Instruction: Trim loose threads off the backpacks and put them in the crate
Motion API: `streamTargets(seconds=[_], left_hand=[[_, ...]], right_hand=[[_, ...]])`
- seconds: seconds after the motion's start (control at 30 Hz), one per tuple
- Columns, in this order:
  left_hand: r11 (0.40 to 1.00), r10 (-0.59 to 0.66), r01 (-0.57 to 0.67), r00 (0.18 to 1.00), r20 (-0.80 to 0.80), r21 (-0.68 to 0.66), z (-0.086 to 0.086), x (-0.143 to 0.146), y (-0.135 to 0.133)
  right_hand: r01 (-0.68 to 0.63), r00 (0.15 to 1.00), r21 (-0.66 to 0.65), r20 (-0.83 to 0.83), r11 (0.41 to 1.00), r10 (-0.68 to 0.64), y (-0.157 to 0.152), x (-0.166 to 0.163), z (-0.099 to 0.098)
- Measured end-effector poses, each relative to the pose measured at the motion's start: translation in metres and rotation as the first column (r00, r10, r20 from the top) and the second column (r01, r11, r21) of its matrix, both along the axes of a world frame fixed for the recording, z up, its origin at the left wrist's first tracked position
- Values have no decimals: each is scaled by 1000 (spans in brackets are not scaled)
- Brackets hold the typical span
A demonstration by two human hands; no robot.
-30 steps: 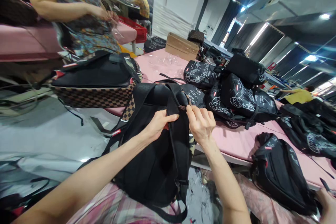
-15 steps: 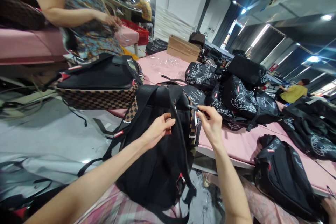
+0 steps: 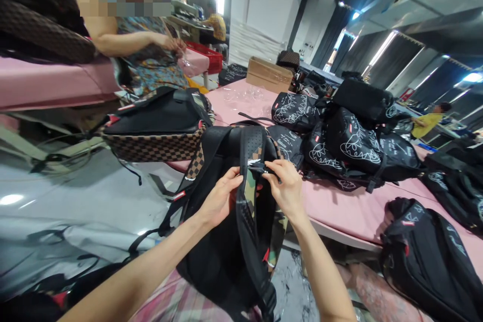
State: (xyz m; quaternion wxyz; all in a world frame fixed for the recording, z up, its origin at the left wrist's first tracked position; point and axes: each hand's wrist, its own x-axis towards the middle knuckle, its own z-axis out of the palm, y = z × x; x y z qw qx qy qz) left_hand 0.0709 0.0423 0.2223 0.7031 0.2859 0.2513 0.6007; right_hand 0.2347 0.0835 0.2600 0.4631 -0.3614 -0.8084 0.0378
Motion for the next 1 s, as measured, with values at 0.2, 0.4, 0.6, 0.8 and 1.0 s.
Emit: streamTargets(seconds=[0.2, 0.4, 0.6, 0.8, 1.0], left_hand=[[1000, -29, 29, 999, 28, 0, 2, -2, 2], [999, -50, 50, 999, -2, 14, -4, -7, 6], [997, -67, 68, 997, -31, 43, -7, -10, 5], [995, -41, 53, 990, 133, -85, -12, -19, 11], [943, -42, 123, 965, 257, -308, -20, -8, 14]], right_hand=[[8, 993, 125, 113, 992, -22, 2, -9, 2], [10, 978, 194, 203, 981, -50, 1, -11, 6], [-32, 999, -124, 32, 992, 36, 2, -14, 6], [-151, 829, -441, -544, 885, -129, -14, 16, -31], [-99, 886, -695, -388, 712, -255, -83, 24, -95]])
